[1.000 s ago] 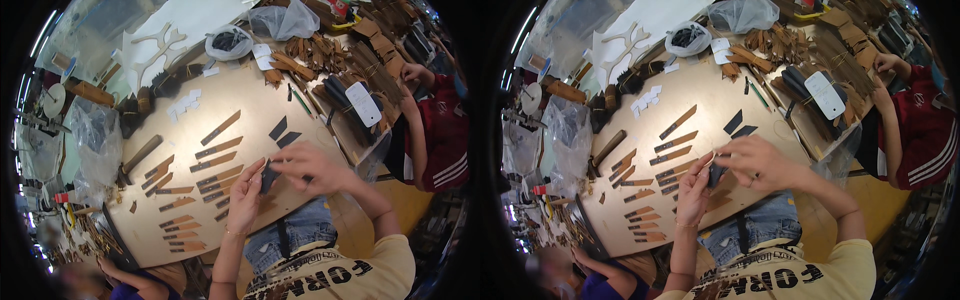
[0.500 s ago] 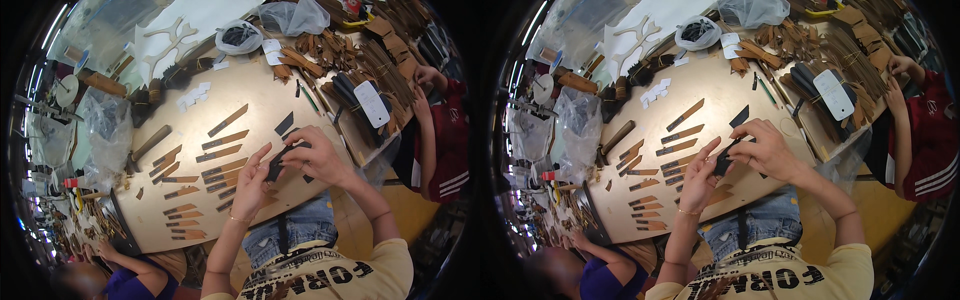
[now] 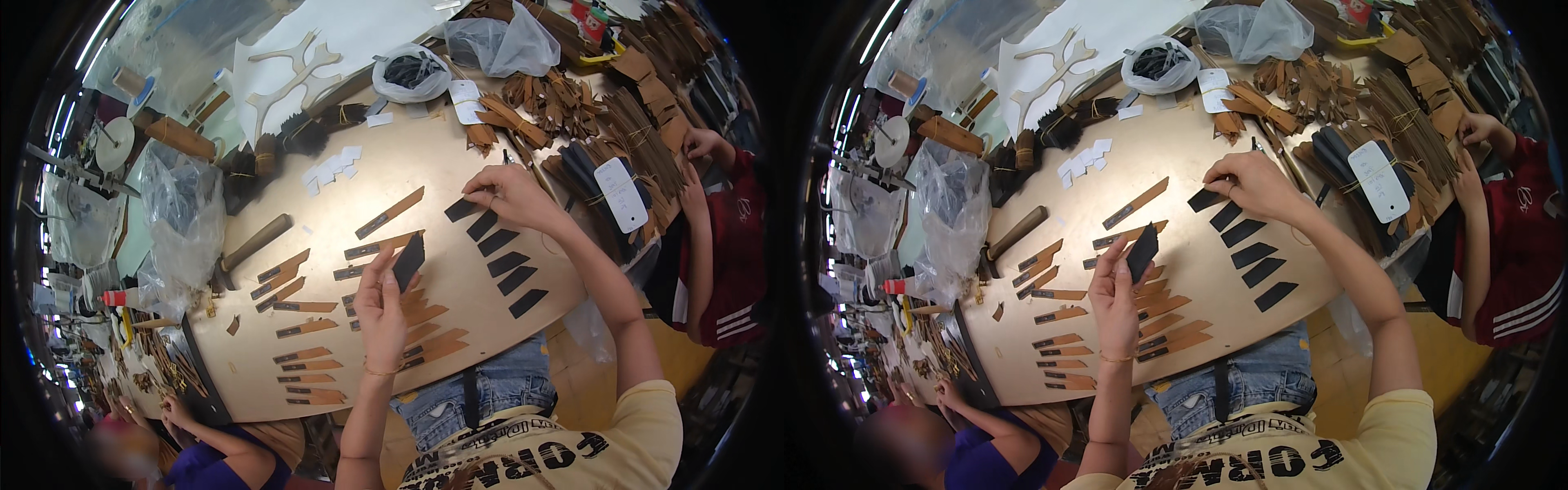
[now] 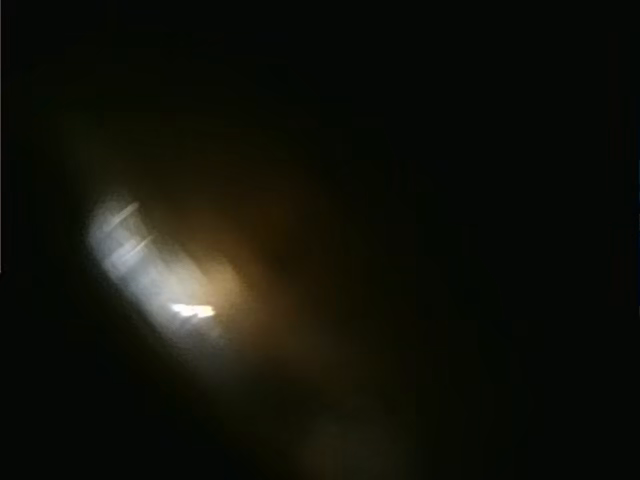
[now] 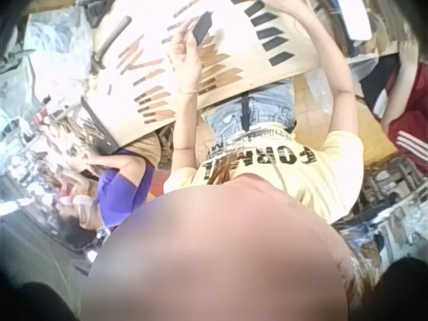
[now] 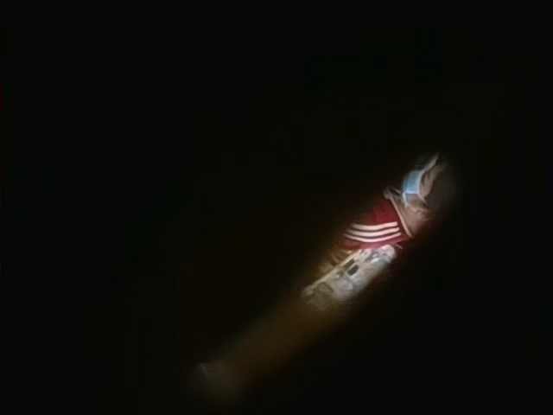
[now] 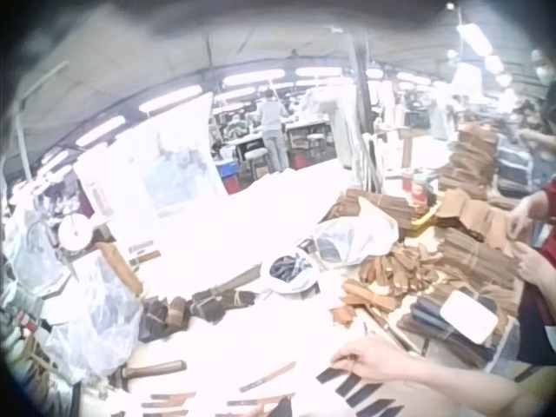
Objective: The person arranges and aligns small leather pieces on a workbench, placing dark strips onto light tan pieces and then adding black triangular pieces. They handle the pieces by hand, organizing them into neat rows and bundles.
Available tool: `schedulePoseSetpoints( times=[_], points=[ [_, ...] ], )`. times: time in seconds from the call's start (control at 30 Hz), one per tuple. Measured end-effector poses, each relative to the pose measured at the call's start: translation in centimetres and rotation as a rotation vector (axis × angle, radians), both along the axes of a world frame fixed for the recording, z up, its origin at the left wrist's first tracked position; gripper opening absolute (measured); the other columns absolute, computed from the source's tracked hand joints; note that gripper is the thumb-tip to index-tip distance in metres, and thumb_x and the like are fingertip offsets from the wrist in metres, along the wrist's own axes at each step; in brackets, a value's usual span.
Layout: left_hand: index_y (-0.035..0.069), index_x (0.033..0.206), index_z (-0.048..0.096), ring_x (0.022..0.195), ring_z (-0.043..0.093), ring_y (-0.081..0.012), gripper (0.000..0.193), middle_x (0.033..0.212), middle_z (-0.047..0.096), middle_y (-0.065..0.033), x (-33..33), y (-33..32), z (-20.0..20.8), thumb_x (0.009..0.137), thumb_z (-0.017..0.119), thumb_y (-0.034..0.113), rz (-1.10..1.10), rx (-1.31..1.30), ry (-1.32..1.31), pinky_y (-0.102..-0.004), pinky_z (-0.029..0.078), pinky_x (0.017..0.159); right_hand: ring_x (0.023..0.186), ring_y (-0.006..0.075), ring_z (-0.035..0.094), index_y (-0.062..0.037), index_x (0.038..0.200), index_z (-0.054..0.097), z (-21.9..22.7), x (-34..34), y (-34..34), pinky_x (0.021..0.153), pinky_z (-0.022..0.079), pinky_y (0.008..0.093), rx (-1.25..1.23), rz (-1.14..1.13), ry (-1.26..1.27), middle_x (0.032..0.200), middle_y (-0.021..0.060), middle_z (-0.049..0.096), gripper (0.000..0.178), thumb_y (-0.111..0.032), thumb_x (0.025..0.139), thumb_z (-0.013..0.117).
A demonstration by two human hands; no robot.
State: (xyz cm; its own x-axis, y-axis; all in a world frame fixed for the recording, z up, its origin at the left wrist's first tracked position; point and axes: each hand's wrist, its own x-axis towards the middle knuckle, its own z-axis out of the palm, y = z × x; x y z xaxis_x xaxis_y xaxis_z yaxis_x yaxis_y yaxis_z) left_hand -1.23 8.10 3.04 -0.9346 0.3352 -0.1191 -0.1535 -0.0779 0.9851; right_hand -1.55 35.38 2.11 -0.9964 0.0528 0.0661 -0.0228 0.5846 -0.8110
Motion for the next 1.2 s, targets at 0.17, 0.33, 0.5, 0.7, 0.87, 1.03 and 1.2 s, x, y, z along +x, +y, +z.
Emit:
schedulePoseSetpoints(
  times=[0.17, 0.33, 0.5, 0.7, 0.87, 1.03, 1.2],
  points=[
    [-0.003, 0.138, 0.047, 0.115, 0.061, -0.0208, 0.036, 0.127, 0.060, -0.0170, -0.5, 0.6, -0.3, 0.106, 0.043, 0.014, -0.094, 0.024, -0.122, -0.0348, 0.054, 0.099, 0.080, 0.0237, 0.066, -0.0016, 0.101, 0.072, -1.2, 0.3, 0.5, 0.077, 0.051, 0.0343, 0.102, -0.075, -0.050, 0.087, 0.0116, 0.069, 0.019, -0.015, 0.088, 0.070],
    [0.000, 0.146, 0.037, 0.122, 0.057, -0.0215, 0.046, 0.136, 0.054, -0.0173, -1.4, 1.8, 0.3, 0.100, 0.038, -0.001, -0.245, 0.150, -0.246, -0.0346, 0.050, 0.105, 0.091, 0.0252, 0.063, -0.0052, 0.108, 0.071, -0.5, 0.9, -0.3, 0.080, 0.049, 0.0354, 0.243, -0.124, 0.131, 0.096, 0.0094, 0.065, 0.026, -0.020, 0.087, 0.072],
    [0.001, 0.150, 0.029, 0.125, 0.055, -0.0218, 0.058, 0.138, 0.052, -0.0176, -2.0, 2.7, 1.0, 0.093, 0.034, -0.010, -0.342, 0.173, -0.254, -0.0348, 0.046, 0.109, 0.093, 0.0252, 0.061, -0.0085, 0.111, 0.071, 1.7, 2.1, -2.6, 0.085, 0.048, 0.0364, -0.108, 0.125, 0.121, 0.101, 0.0076, 0.064, 0.031, -0.019, 0.083, 0.077],
    [0.002, 0.150, 0.030, 0.122, 0.057, -0.0201, 0.056, 0.136, 0.054, -0.0176, -2.4, 2.5, 1.1, 0.095, 0.035, -0.010, -0.290, 0.231, -0.428, -0.0341, 0.048, 0.108, 0.088, 0.0211, 0.062, -0.0142, 0.102, 0.074, 1.1, 2.5, -3.7, 0.079, 0.045, 0.0334, 0.240, 0.105, 0.455, 0.099, 0.0015, 0.066, 0.021, -0.011, 0.081, 0.074],
    [0.002, 0.149, 0.032, 0.123, 0.056, -0.0169, 0.053, 0.138, 0.053, -0.0164, -2.9, 2.0, 0.7, 0.097, 0.035, -0.009, -0.286, 0.299, -0.539, -0.0352, 0.047, 0.108, 0.089, 0.0206, 0.063, -0.0092, 0.097, 0.071, 1.0, 2.6, -3.4, 0.079, 0.046, 0.0335, 0.267, 0.094, 0.563, 0.096, 0.0020, 0.067, 0.017, -0.008, 0.081, 0.073],
    [-0.004, 0.144, 0.038, 0.118, 0.060, -0.0215, 0.046, 0.130, 0.057, -0.0173, -3.0, 2.0, 0.7, 0.098, 0.039, -0.006, -0.188, 0.237, -0.404, -0.0325, 0.052, 0.104, 0.083, 0.0124, 0.059, -0.0016, 0.096, 0.065, 1.8, -0.5, -1.2, 0.076, 0.047, 0.0283, -0.198, -0.058, 0.046, 0.089, 0.0036, 0.066, 0.010, -0.008, 0.089, 0.068],
    [-0.008, 0.133, 0.051, 0.109, 0.064, -0.0180, 0.034, 0.123, 0.062, -0.0142, -4.2, 2.5, 0.4, 0.100, 0.049, 0.003, -0.223, 0.086, -0.282, -0.0292, 0.054, 0.099, 0.074, 0.0162, 0.061, 0.0008, 0.098, 0.066, 2.3, -1.2, -1.5, 0.071, 0.047, 0.0298, -0.278, 0.113, -0.026, 0.082, 0.0078, 0.068, 0.012, -0.009, 0.093, 0.066]
  ],
)
